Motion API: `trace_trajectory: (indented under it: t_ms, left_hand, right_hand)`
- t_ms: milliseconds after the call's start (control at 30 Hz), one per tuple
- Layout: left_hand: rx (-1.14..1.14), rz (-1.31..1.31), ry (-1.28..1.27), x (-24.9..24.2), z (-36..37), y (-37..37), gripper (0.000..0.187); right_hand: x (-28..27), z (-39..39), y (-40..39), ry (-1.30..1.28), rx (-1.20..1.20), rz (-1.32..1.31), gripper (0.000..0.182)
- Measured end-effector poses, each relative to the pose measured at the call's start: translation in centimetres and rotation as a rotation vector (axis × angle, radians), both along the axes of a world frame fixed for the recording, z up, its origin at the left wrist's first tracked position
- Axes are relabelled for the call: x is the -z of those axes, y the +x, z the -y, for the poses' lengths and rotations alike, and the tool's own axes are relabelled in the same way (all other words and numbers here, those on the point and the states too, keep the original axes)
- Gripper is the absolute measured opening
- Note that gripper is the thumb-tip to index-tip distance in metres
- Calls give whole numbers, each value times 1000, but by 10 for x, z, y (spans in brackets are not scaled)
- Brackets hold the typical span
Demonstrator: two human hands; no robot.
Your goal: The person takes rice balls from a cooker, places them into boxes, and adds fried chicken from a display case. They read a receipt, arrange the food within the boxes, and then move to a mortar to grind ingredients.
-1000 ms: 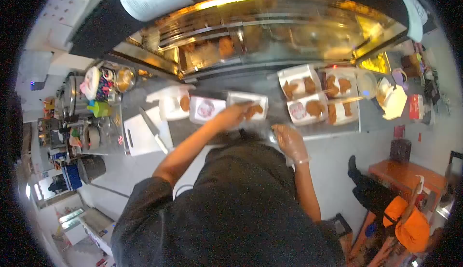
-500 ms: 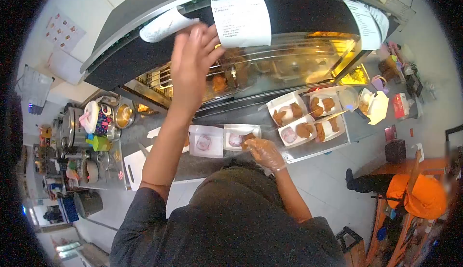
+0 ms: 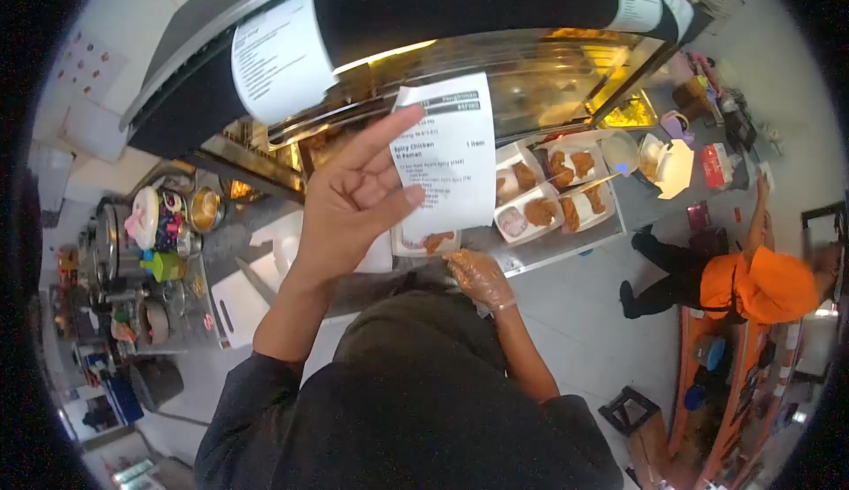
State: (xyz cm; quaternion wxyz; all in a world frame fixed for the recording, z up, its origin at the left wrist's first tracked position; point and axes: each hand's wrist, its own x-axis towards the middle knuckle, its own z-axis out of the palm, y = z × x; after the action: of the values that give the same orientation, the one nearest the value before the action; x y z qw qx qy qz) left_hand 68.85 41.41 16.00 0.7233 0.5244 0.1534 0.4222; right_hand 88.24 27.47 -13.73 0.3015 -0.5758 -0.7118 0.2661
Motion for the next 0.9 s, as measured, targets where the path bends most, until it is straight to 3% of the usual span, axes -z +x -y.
trace_trajectory:
  t_ms: [100, 233, 333, 533, 767, 900]
  left_hand:
    - [16, -20, -86, 11, 18, -30, 80]
    - [-15, -42, -124, 32, 30, -80, 83]
    - [-104, -64, -148, 47, 42, -112, 86]
    - [-195, -13, -256, 74, 59, -177, 90]
    - [-264, 32, -322, 101, 62, -233, 96]
    - [-267, 26, -332, 110, 58, -263, 98]
  right_hand:
    - [5, -2, -6, -47, -78, -21, 23]
    - [25, 0, -25, 82, -84, 121, 24]
    - [30, -4, -37, 76, -102, 20, 24]
    - [-16, -29, -82, -24, -219, 90, 26]
    - [-33, -42, -122, -165, -235, 209, 28]
    - [-27, -47, -148, -115, -233, 153, 26]
